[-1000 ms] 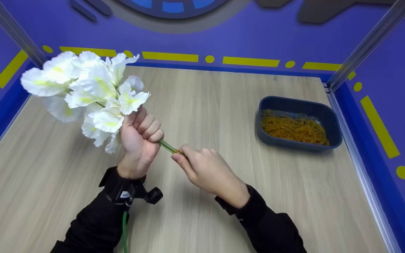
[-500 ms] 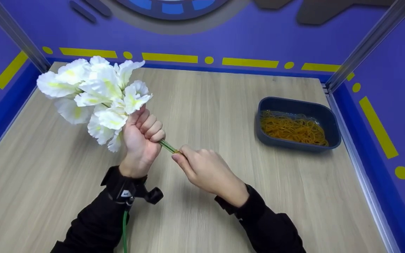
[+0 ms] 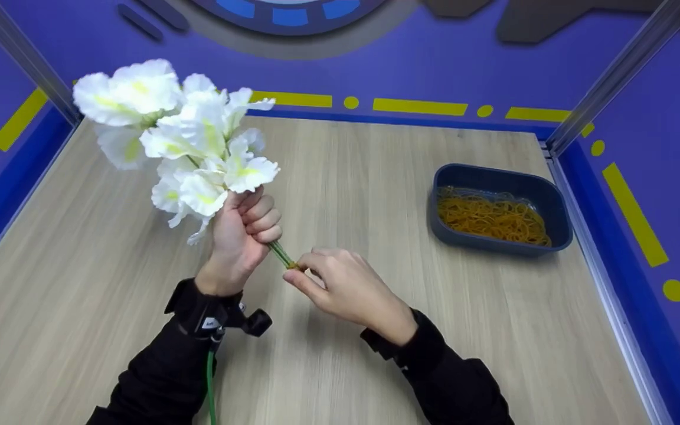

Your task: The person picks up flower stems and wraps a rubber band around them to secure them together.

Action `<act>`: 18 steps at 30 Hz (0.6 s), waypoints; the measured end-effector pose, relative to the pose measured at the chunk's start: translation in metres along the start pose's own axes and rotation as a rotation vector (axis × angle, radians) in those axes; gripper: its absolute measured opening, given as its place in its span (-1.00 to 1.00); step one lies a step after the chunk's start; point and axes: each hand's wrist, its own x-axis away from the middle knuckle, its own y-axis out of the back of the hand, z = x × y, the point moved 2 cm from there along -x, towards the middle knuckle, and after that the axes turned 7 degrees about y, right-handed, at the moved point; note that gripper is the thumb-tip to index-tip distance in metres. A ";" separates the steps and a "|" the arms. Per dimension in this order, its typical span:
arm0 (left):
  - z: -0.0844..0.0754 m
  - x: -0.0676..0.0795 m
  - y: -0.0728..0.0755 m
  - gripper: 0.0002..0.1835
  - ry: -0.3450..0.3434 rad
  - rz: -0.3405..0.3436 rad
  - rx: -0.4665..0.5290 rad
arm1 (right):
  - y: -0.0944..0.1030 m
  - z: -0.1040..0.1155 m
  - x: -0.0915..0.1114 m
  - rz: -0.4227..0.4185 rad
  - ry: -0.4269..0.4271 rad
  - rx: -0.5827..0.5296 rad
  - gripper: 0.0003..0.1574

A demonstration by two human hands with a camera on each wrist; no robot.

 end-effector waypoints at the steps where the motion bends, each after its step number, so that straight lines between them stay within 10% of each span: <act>1: 0.000 0.000 0.000 -0.53 0.023 0.009 -0.015 | -0.001 -0.001 0.000 0.018 -0.006 -0.027 -0.85; 11: 0.006 -0.007 0.001 -0.68 0.181 0.032 -0.310 | -0.006 0.000 0.004 0.102 -0.050 -0.161 -0.82; 18: 0.006 -0.009 0.002 -0.80 0.055 0.100 -0.809 | -0.004 -0.003 0.001 -0.021 -0.133 -0.210 -0.81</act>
